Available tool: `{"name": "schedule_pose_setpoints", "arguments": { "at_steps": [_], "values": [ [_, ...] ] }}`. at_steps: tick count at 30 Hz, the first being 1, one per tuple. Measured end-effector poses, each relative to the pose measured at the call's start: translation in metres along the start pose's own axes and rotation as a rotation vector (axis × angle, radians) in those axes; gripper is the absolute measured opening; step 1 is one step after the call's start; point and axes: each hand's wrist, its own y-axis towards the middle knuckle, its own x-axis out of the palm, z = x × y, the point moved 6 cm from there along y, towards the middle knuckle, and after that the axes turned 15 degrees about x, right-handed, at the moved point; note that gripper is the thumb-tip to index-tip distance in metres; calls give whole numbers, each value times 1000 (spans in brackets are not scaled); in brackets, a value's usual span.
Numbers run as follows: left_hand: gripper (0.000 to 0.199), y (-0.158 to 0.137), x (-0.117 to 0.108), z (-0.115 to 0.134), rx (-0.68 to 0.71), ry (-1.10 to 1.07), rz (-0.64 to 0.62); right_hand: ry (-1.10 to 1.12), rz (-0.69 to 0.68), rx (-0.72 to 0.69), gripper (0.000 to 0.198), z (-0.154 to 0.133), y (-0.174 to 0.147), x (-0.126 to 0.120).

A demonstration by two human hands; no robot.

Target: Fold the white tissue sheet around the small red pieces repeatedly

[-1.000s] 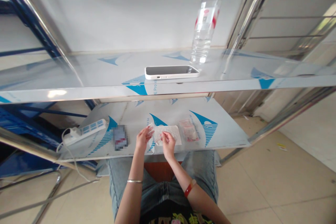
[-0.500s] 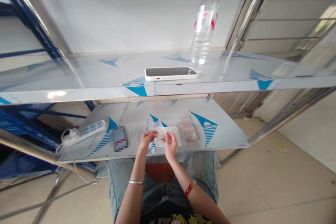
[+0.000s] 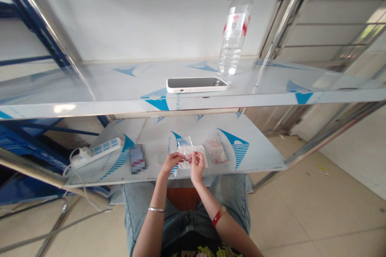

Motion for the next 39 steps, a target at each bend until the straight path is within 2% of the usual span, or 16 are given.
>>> {"name": "schedule_pose_setpoints", "arguments": {
  "at_steps": [6,15,23,27,33,39],
  "values": [
    [28,4,-13,-1,97,55,75,-117,-35,-88,35,2,3,3],
    [28,9,-12,3,219,167,96,-152,49,-104,41,-1,4,-2],
    [27,6,-4,13,207,77,27,-92,-159,48,36,4,-3,10],
    [28,7,1,11,199,99,-25,-119,-174,6,34,3,-6,13],
    [28,8,-1,9,221,133,-1,-133,-151,-35,35,3,-5,15],
    [30,8,0,10,240,119,-8,-82,-232,45,33,1,-5,16]
  ]
}}
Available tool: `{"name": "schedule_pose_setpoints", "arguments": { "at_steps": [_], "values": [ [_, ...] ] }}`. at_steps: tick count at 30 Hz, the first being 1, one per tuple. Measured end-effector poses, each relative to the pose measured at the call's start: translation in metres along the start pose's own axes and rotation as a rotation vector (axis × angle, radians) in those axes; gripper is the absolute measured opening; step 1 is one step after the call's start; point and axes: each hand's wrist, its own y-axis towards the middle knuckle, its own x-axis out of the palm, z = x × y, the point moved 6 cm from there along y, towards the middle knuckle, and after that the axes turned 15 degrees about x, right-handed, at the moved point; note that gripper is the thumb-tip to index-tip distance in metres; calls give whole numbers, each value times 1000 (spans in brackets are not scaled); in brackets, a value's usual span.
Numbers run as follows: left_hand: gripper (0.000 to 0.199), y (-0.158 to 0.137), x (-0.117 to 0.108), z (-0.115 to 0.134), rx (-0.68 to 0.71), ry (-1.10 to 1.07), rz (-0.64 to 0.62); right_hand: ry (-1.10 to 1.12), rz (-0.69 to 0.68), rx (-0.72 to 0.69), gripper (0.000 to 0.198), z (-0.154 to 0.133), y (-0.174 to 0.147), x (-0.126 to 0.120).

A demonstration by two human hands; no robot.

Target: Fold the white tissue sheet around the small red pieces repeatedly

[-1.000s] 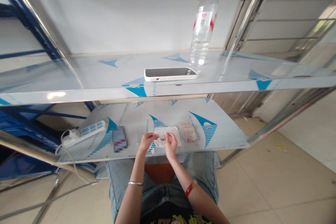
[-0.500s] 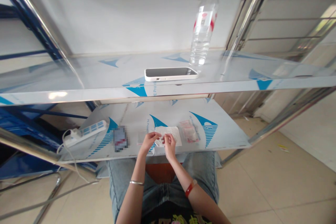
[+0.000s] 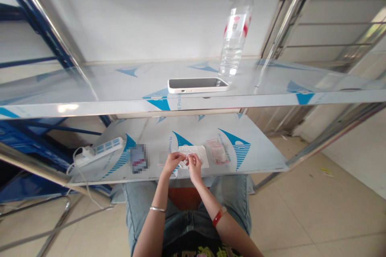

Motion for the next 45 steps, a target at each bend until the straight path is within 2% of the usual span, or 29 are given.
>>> {"name": "schedule_pose_setpoints", "arguments": {
  "at_steps": [4,7,12,18,26,31,39,45],
  "values": [
    [34,-2,5,4,-8,-62,-44,13,-89,24,30,-2,0,2],
    [39,-4,9,7,-34,-90,-65,6,-87,8,29,-4,1,2],
    [44,-5,5,3,-99,-80,19,5,-41,28,30,-4,0,0],
    [39,-5,-2,6,-36,-90,53,34,-69,65,27,-8,-1,3],
    [40,-7,1,10,-87,-161,-9,-1,-156,116,32,-2,3,9],
    [40,-10,11,16,-109,-255,-109,-9,-184,128,31,-3,2,8],
    [40,-10,13,4,-124,-250,-173,86,-282,122,36,-16,-3,16],
    [40,-6,12,4,-98,-151,-129,38,-159,166,39,-5,2,9]
  ]
}}
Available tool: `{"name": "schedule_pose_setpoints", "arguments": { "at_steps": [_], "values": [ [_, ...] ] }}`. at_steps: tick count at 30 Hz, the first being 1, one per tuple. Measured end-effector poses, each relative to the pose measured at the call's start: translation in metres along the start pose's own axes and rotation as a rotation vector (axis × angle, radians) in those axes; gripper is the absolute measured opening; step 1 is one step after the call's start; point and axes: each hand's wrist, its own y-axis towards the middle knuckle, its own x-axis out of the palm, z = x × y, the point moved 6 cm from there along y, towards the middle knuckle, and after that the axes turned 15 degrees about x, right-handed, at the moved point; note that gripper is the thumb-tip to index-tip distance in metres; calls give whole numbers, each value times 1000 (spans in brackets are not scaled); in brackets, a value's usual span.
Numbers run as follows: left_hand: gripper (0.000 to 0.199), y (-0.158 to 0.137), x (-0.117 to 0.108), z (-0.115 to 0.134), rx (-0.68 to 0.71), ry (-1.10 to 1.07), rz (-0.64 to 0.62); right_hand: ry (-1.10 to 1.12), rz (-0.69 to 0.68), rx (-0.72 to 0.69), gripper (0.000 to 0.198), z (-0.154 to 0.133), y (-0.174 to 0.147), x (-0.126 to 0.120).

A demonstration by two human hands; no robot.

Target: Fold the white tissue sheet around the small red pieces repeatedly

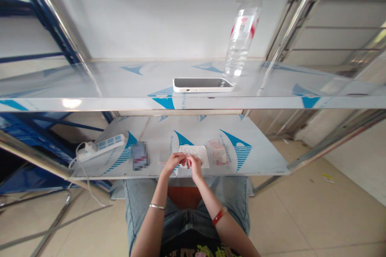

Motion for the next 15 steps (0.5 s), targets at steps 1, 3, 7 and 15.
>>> {"name": "schedule_pose_setpoints", "arguments": {
  "at_steps": [1,3,7,15],
  "values": [
    [40,1,0,1,6,17,8,1,14,11,39,2,1,-1],
    [40,2,0,4,17,55,23,14,25,29,39,6,4,-3],
    [40,2,-2,9,22,138,34,6,4,56,41,12,9,-2],
    [40,1,-11,4,8,217,62,57,87,92,36,19,10,-3]
  ]
}}
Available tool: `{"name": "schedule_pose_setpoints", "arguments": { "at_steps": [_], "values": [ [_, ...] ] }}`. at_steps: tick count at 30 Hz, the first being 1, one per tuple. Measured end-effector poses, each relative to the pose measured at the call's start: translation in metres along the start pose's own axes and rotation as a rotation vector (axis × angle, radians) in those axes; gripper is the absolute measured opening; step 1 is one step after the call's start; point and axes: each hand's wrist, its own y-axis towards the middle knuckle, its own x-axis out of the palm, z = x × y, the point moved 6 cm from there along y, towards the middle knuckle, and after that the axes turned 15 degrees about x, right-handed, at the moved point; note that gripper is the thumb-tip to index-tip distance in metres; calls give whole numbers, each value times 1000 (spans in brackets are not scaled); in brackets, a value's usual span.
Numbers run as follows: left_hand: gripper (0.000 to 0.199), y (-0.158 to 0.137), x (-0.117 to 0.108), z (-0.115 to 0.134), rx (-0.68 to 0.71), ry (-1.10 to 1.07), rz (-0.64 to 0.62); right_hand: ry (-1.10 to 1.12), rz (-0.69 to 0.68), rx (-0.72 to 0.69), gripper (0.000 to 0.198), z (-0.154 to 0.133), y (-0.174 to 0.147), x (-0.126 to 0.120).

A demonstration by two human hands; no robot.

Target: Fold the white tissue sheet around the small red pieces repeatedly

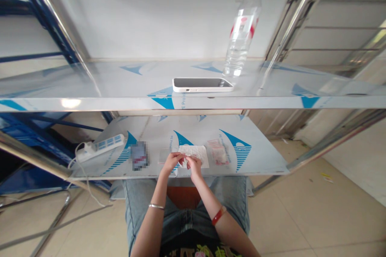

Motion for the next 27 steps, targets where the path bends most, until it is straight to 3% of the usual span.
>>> {"name": "schedule_pose_setpoints", "arguments": {
  "at_steps": [8,18,23,27],
  "values": [
    [40,0,-8,-13,9,37,4,-14,-79,-30,52,-1,-1,3],
    [39,-7,-22,-15,-48,111,8,-256,-24,-126,52,10,-1,8],
    [24,-5,-27,-29,-96,39,59,-366,89,-259,38,11,-4,6],
    [19,-6,-34,-34,-110,1,148,-383,171,-266,20,21,0,4]
  ]
}}
